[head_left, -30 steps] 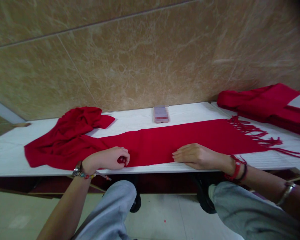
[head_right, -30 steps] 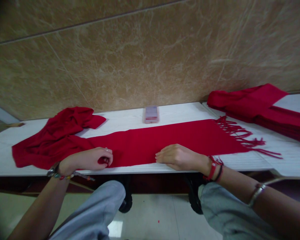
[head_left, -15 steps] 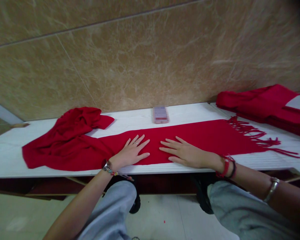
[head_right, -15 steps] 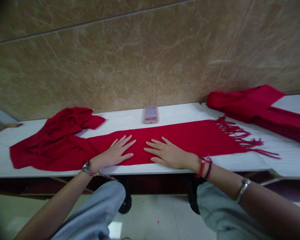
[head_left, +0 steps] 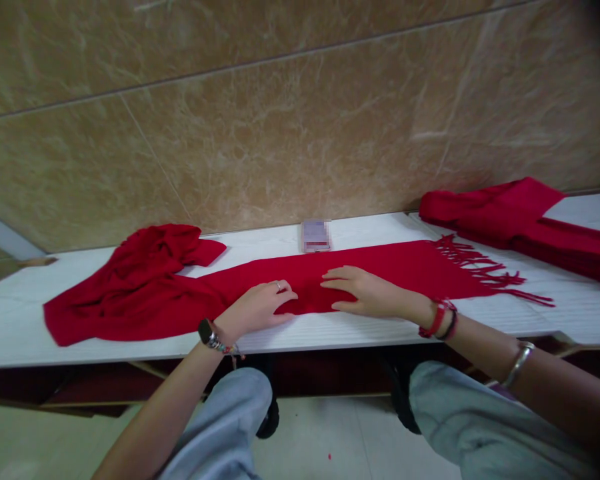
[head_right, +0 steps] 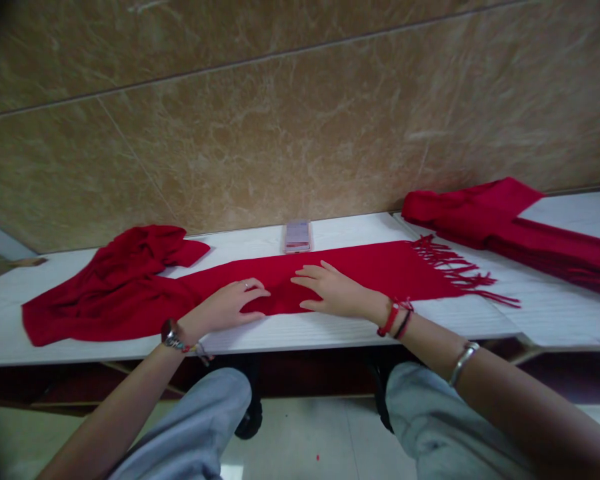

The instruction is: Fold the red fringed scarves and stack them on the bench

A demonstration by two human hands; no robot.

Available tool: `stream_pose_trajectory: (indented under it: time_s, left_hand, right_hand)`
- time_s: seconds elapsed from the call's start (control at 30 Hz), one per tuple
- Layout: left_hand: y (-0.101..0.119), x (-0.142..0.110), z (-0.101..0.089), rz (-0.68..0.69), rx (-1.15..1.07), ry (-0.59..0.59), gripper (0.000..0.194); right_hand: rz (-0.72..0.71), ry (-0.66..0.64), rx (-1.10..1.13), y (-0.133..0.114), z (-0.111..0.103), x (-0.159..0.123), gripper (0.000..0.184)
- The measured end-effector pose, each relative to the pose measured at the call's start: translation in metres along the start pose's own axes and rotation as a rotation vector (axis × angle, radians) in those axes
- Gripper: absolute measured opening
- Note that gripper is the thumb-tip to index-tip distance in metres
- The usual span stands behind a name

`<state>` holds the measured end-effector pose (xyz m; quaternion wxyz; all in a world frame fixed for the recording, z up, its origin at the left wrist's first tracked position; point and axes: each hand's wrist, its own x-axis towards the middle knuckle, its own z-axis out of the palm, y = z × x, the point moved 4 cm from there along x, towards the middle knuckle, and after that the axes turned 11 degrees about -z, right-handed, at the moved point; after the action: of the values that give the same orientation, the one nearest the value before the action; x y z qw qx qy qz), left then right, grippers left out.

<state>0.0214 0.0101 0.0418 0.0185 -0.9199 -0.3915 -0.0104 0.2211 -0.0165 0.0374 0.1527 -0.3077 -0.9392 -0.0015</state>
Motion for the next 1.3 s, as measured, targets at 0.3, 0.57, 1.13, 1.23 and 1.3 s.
stream_pose_trajectory:
  time_s: [0.3,0.57,1.13,1.23,1.3]
  left_hand:
    - [0.013,0.000,0.000,-0.018,0.181,0.009,0.034]
    - [0.025,0.001,-0.006,0.001,0.281,0.148,0.014]
    - [0.031,-0.017,-0.003,-0.021,0.141,-0.073,0.034]
    - [0.029,-0.019,-0.001,-0.117,0.074,-0.158,0.037]
    - [0.026,-0.021,0.001,-0.203,0.037,-0.277,0.042]
  right_hand:
    - [-0.131,0.012,-0.157,-0.030,0.014,0.013,0.027]
    - [-0.086,0.044,-0.260,-0.025,0.020,0.016,0.017]
    - [-0.195,0.106,0.006,-0.024,0.010,0.000,0.024]
    - [-0.136,0.082,0.086,-0.021,0.009,0.008,0.027]
    - [-0.161,0.013,0.114,-0.018,0.012,0.015,0.031]
